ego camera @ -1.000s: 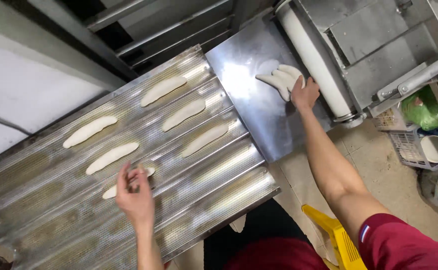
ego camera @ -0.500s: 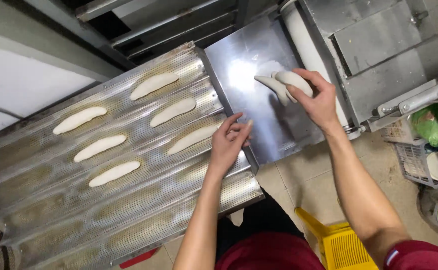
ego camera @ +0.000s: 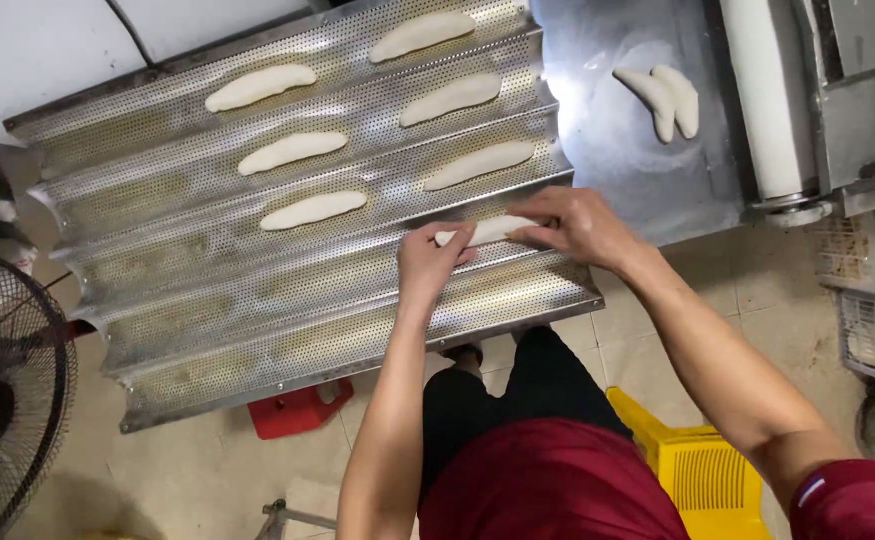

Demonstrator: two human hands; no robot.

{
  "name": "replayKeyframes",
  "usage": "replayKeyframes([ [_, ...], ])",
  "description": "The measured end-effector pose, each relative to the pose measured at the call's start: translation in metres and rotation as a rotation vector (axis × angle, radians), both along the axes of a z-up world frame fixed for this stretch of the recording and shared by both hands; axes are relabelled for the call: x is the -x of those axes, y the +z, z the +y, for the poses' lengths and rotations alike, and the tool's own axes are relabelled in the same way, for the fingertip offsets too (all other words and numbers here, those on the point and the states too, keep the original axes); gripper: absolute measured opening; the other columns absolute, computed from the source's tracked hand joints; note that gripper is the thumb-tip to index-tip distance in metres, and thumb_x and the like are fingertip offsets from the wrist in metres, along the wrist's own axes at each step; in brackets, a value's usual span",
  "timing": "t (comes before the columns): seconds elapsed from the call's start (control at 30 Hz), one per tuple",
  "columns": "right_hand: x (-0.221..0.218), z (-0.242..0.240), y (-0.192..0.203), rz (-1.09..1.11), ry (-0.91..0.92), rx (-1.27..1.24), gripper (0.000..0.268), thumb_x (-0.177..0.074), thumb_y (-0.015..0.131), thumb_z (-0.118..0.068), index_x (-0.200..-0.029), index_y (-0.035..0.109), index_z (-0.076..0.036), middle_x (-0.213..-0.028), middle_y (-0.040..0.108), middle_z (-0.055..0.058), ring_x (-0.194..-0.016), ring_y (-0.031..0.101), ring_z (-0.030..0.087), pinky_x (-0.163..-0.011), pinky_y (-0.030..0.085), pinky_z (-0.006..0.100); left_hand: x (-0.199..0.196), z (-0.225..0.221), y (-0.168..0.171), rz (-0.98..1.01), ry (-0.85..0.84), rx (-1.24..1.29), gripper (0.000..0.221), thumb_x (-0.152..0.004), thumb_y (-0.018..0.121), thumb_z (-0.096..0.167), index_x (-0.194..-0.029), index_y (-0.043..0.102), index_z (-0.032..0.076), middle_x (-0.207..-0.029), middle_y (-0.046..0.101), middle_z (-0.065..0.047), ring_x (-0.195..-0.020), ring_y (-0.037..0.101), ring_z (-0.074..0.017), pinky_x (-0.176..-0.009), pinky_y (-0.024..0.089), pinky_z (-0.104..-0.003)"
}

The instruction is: Shape dough balls into baguettes using a machine and place them onto perforated baking trays.

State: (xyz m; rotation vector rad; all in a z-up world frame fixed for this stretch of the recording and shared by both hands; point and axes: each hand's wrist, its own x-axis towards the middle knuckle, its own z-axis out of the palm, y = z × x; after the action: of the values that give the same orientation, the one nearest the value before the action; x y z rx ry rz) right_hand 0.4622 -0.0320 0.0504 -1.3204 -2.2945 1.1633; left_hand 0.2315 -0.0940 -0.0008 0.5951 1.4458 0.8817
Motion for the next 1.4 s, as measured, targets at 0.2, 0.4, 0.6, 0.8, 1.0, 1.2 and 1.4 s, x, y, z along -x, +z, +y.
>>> replayKeyframes([
  [0.2, -0.067, 0.025, -0.018, 0.055, -0.24, -0.158, 0.027, -0.092, 0.077, -0.024, -0.112, 0.078, -0.007, -0.105, 0.077, 0.013, -0.085, 0.074, 0.025, -0.073, 0.058, 0.035, 0.002, 0.004, 0.027, 0.698, -0.114, 0.038, 0.051, -0.077, 0.086, 0.046, -0.095, 0.078, -0.001, -0.061, 0.072, -0.01, -0.058, 0.071, -0.0208, -0.062, 0.053, -0.033],
  [0.4, -0.218, 0.111, -0.183, -0.064, -0.745, -0.276, 0.041, -0.089, 0.076, -0.018, -0.125, 0.071, 0.002, -0.103, 0.076, 0.02, -0.093, 0.075, 0.029, -0.083, 0.058, 0.039, -0.001, 0.004, 0.041, 0.984, -0.079, -0.059, 0.048, -0.075, 0.089, 0.043, -0.089, 0.077, -0.001, -0.073, 0.072, -0.013, -0.066, 0.069, -0.0283, -0.067, 0.053, -0.04],
  [0.6, -0.23, 0.145, -0.193, -0.282, -0.735, -0.197, 0.048, -0.075, 0.08, -0.021, -0.118, 0.077, -0.001, -0.104, 0.076, 0.021, -0.096, 0.072, 0.036, -0.086, 0.057, 0.041, -0.045, 0.031, 0.065, 0.832, -0.063, -0.043, 0.036, -0.083, 0.083, 0.034, -0.097, 0.078, 0.001, -0.074, 0.072, -0.009, -0.062, 0.064, -0.0163, -0.059, 0.051, -0.031],
  [0.8, -0.223, 0.145, -0.062, 0.062, -0.737, 0.388, 0.037, -0.098, 0.06, -0.026, -0.125, 0.075, -0.004, -0.108, 0.076, 0.006, -0.094, 0.067, 0.015, -0.08, 0.05, 0.031, -0.127, 0.054, 0.03, 0.086, -0.097, -0.116, 0.038, -0.094, 0.074, 0.027, -0.118, 0.068, -0.002, -0.085, 0.073, -0.005, -0.071, 0.068, -0.0077, -0.061, 0.055, -0.022],
  [1.0, -0.169, 0.039, 0.071, 0.165, -0.229, 0.502, 0.043, -0.092, 0.063, -0.013, -0.134, 0.068, -0.011, -0.109, 0.072, 0.004, -0.08, 0.065, 0.014, -0.071, 0.053, 0.029, -0.151, 0.038, 0.039, -0.615, -0.055, -0.025, 0.064, -0.092, 0.07, 0.023, -0.147, 0.04, 0.009, -0.113, 0.068, -0.008, -0.09, 0.075, -0.0172, -0.076, 0.065, -0.027],
  [1.2, -0.092, -0.045, 0.049, -0.023, 0.072, 0.265, 0.049, -0.086, 0.074, -0.018, -0.135, 0.067, -0.016, -0.114, 0.076, 0.002, -0.087, 0.069, 0.016, -0.075, 0.056, 0.031, -0.071, -0.06, -0.009, -0.427, -0.063, -0.073, 0.035, -0.099, 0.072, 0.02, -0.124, 0.069, -0.005, -0.11, 0.075, -0.017, -0.09, 0.077, -0.0207, -0.079, 0.063, -0.027],
  [1.4, -0.051, -0.078, -0.008, -0.031, 0.158, -0.121, 0.033, -0.089, 0.074, -0.02, -0.122, 0.075, -0.015, -0.11, 0.075, 0.01, -0.091, 0.072, 0.027, -0.077, 0.057, 0.037, -0.025, -0.095, 0.015, 0.363, -0.096, -0.026, 0.03, -0.094, 0.076, 0.028, -0.113, 0.078, 0.004, -0.096, 0.08, -0.018, -0.079, 0.076, -0.0188, -0.074, 0.057, -0.03],
])
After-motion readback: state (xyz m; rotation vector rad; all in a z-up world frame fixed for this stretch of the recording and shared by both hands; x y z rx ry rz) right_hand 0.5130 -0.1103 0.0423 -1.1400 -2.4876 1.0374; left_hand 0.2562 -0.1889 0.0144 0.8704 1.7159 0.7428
